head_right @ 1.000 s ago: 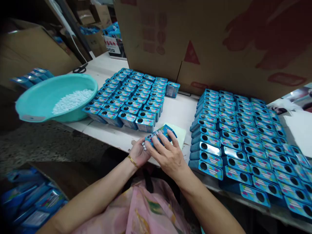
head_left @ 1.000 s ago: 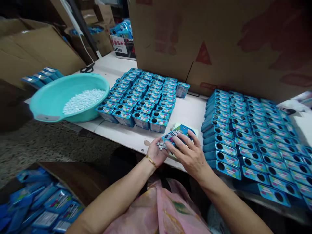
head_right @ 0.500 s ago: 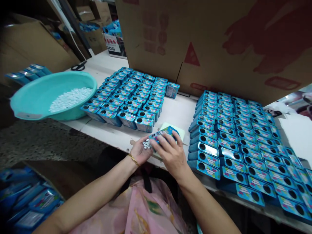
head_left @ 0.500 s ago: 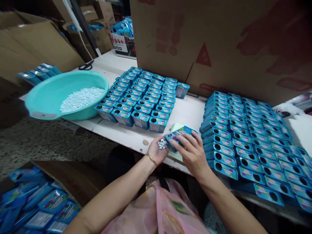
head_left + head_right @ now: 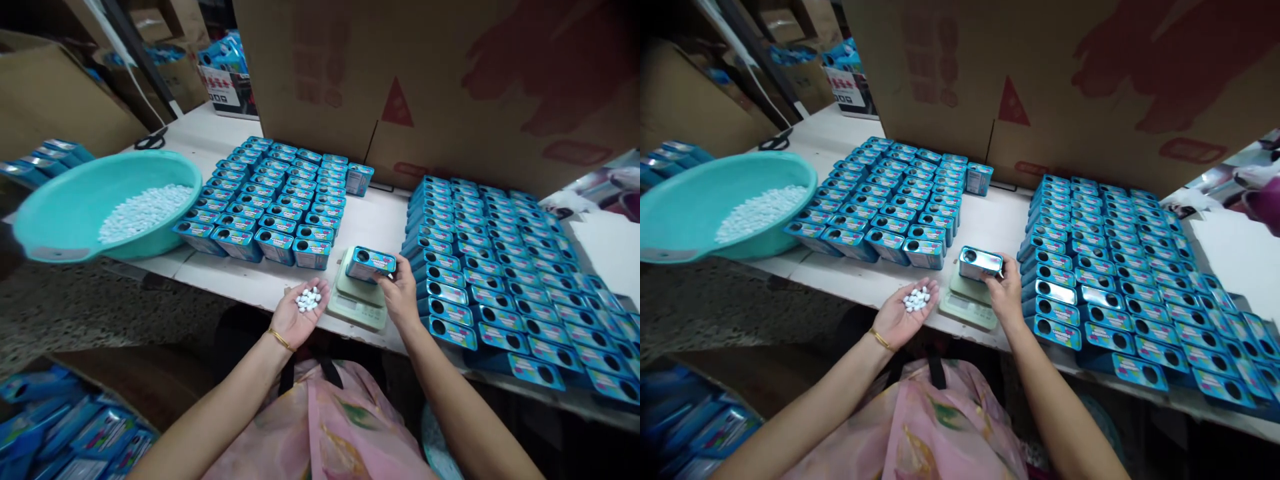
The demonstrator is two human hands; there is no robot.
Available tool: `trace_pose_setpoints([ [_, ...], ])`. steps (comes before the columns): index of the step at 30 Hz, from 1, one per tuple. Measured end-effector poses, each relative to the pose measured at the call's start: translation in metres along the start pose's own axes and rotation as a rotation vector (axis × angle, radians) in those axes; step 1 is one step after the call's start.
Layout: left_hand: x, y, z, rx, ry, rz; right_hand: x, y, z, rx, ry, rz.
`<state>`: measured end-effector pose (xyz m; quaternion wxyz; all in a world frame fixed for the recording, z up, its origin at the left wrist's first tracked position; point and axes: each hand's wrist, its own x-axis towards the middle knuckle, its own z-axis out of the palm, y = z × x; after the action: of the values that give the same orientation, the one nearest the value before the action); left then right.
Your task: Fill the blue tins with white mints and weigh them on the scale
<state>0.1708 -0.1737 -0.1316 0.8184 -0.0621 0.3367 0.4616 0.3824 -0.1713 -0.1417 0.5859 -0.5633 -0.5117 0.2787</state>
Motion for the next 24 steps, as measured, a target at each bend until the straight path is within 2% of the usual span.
trace_pose_setpoints([
  [4, -0.013, 0.004, -0.011, 0.004, 0.001, -0.007, -0.008, -0.017, -0.009, -0.084, 0.033, -0.084],
  [10, -0.025, 0.002, -0.027, 0.023, 0.045, -0.028, -0.043, -0.054, -0.022, -0.124, 0.25, -0.165],
  [17, -0.03, -0.001, -0.03, 0.061, 0.094, -0.058, -0.059, -0.053, -0.027, -0.139, 0.321, -0.121],
  [20, -0.032, -0.004, -0.026, 0.089, 0.098, -0.079, -0.061, -0.056, -0.029, -0.195, 0.293, -0.14],
  [24, -0.033, -0.009, -0.023, 0.122, 0.093, -0.117, -0.071, -0.061, -0.028, -0.327, 0.13, -0.22],
])
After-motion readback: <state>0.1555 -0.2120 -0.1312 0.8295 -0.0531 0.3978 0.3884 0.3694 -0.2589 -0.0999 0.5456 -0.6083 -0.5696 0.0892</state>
